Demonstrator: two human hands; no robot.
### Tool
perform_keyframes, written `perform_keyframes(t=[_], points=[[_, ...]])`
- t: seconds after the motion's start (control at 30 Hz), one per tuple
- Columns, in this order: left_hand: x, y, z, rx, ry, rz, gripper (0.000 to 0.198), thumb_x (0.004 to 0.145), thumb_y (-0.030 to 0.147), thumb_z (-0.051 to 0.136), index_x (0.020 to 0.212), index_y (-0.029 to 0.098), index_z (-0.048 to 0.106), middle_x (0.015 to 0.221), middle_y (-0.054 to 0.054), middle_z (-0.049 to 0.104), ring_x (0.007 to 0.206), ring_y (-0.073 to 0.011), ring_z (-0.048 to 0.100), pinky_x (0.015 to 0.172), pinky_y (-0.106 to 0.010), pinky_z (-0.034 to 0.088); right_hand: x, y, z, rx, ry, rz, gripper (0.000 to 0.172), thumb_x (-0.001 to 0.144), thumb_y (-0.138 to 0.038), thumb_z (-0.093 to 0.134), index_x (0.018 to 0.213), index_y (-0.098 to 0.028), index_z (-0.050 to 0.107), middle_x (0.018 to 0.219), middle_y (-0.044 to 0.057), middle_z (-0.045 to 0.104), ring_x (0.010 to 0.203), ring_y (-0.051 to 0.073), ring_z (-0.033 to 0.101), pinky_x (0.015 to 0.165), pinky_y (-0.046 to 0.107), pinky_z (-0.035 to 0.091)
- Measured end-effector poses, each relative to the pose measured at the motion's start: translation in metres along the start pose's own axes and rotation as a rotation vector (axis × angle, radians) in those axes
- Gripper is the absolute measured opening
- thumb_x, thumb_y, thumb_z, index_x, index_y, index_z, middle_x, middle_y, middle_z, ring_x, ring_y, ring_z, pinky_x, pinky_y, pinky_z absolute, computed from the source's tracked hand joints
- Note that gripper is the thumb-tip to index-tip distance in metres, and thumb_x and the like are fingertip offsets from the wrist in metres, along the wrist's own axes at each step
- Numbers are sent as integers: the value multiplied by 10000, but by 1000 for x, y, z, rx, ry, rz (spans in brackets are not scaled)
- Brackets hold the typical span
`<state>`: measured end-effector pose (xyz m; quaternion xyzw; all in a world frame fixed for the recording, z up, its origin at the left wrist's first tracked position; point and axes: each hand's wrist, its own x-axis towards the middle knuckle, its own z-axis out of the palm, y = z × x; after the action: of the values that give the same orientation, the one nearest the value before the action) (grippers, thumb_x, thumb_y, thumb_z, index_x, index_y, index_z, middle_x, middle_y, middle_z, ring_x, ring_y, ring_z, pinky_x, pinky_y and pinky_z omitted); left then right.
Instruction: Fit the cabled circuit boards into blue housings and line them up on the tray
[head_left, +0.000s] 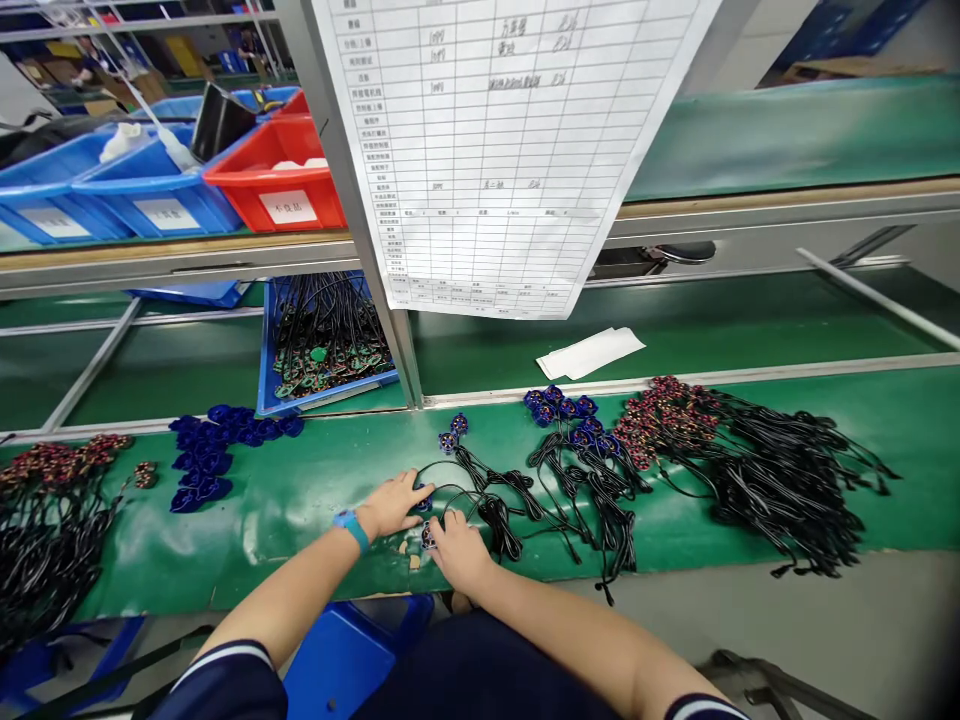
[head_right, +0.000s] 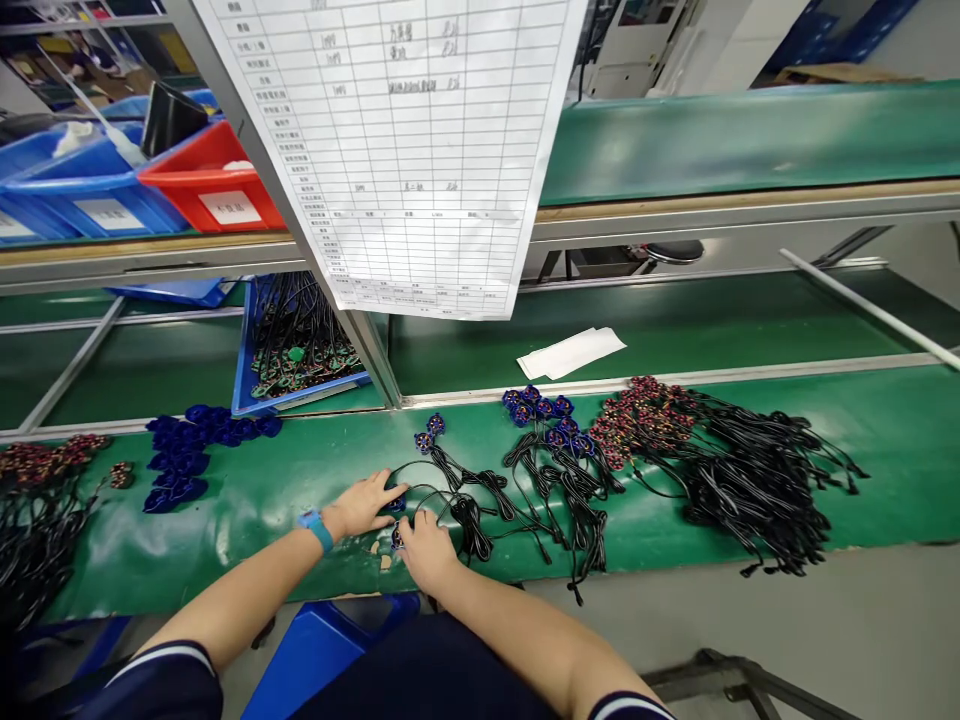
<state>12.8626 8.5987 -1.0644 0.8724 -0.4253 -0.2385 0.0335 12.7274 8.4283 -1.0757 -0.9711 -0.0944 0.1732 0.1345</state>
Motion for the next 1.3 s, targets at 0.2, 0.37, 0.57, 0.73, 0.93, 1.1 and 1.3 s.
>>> perform_keyframes(t=[0.2, 0.37, 0.57, 0.73, 0.93, 1.1, 1.3], points=[[-27, 24, 20, -6, 19, -141, 460, 909, 422, 594, 1331, 249, 535, 1265, -161, 494, 1201, -349, 524, 944, -470, 503, -15, 19, -5, 31, 32, 8, 583, 904, -477, 645, 1398, -219, 473, 1265, 189, 537, 1177, 365, 484, 847, 524, 541], [-51, 38, 20, -86, 28, -199, 407, 892, 392, 622, 1250, 202, 593, 1212, -161, 548, 1157, -347, 559, 961, -471, 486, -9, 12, -10, 75, 22, -4, 605, 858, -489, 704, 1357, -201, 519, 1233, 199, 571, 1171, 376, 498, 836, 521, 540], [-68, 60, -13, -310, 78, -213, 458, 867, 497, 640, 1199, 184, 595, 1114, -116, 637, 999, -282, 633, 861, -374, 498, -27, 33, -31, 218, 15, -106, 442, 869, -439, 709, 1211, -183, 593, 1163, 145, 645, 1127, 313, 582, 916, 432, 518], [-59, 95, -75, -566, 99, -149, 433, 874, 574, 607, 1099, 204, 616, 970, -22, 673, 869, -200, 634, 748, -277, 473, -66, 78, -88, 849, 55, -99, 418, 904, -519, 633, 1163, -196, 571, 1011, 57, 676, 909, 208, 645, 792, 322, 529], [-43, 164, -174, -1024, 20, -44, 434, 839, 562, 663, 1006, 164, 612, 890, -10, 619, 801, -158, 563, 738, -263, 452, -124, 156, -187, 1759, -20, 13, 486, 858, -632, 653, 1014, -173, 619, 781, 31, 655, 663, 152, 598, 623, 271, 474], [-46, 211, -229, -1162, 73, -77, 555, 774, 658, 682, 990, 156, 580, 826, 1, 553, 712, -130, 492, 656, -239, 422, -181, 217, -245, 1961, -20, -120, 616, 788, -764, 619, 917, -162, 643, 739, 74, 631, 631, 184, 565, 592, 318, 440], [-78, 243, -240, -1164, 348, -292, 611, 755, 705, 667, 1032, 167, 588, 832, -5, 545, 716, -137, 471, 646, -238, 419, -209, 271, -265, 1839, 58, -129, 587, 768, -745, 646, 943, -185, 661, 739, 93, 642, 659, 217, 566, 624, 351, 448]])
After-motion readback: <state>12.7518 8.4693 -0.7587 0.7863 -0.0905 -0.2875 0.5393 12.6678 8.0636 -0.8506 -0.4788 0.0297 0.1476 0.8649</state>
